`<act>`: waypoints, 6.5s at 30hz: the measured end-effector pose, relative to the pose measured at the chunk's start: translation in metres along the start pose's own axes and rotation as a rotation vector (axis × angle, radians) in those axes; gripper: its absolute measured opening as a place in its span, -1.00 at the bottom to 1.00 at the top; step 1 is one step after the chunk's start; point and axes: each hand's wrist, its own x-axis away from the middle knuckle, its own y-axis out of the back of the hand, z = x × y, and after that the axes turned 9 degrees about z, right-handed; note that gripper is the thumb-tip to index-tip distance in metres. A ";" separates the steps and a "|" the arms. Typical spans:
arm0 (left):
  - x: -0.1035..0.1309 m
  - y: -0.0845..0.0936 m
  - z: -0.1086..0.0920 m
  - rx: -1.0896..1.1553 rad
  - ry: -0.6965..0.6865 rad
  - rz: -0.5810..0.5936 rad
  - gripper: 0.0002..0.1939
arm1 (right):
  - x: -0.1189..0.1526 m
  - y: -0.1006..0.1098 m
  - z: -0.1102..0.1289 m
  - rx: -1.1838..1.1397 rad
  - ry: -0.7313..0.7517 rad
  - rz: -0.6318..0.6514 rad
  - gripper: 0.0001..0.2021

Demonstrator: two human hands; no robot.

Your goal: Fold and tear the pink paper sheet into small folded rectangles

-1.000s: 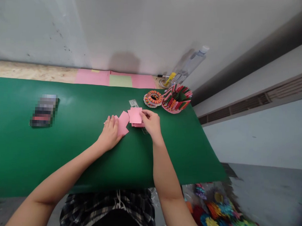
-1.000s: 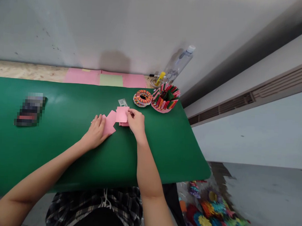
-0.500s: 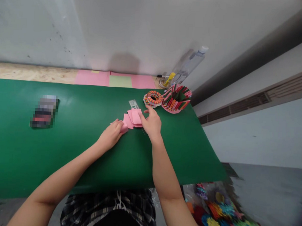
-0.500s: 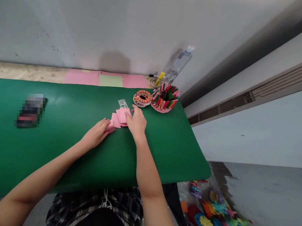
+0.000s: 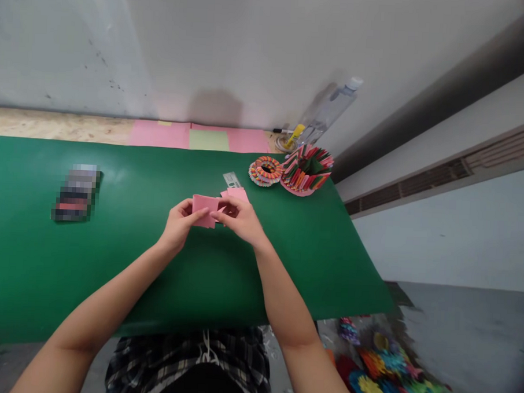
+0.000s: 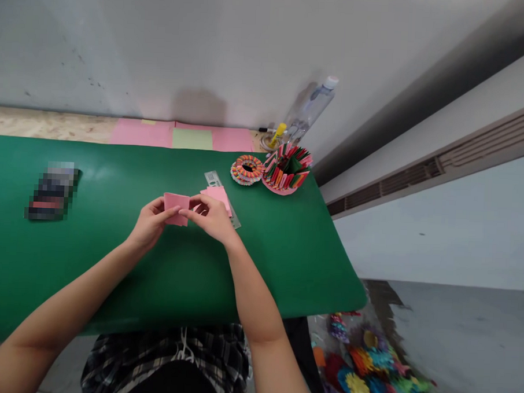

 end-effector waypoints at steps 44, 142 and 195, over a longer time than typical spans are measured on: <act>-0.002 0.003 0.004 -0.133 -0.053 -0.054 -0.69 | -0.004 -0.001 -0.009 -0.368 -0.083 0.010 -0.68; -0.002 0.017 -0.016 -0.362 -0.136 0.423 -0.46 | 0.000 0.016 -0.004 -0.267 -0.145 -0.069 -0.71; -0.068 0.011 0.028 -1.709 -0.247 0.394 -0.48 | 0.004 0.066 -0.012 -0.179 -0.032 -0.496 -0.71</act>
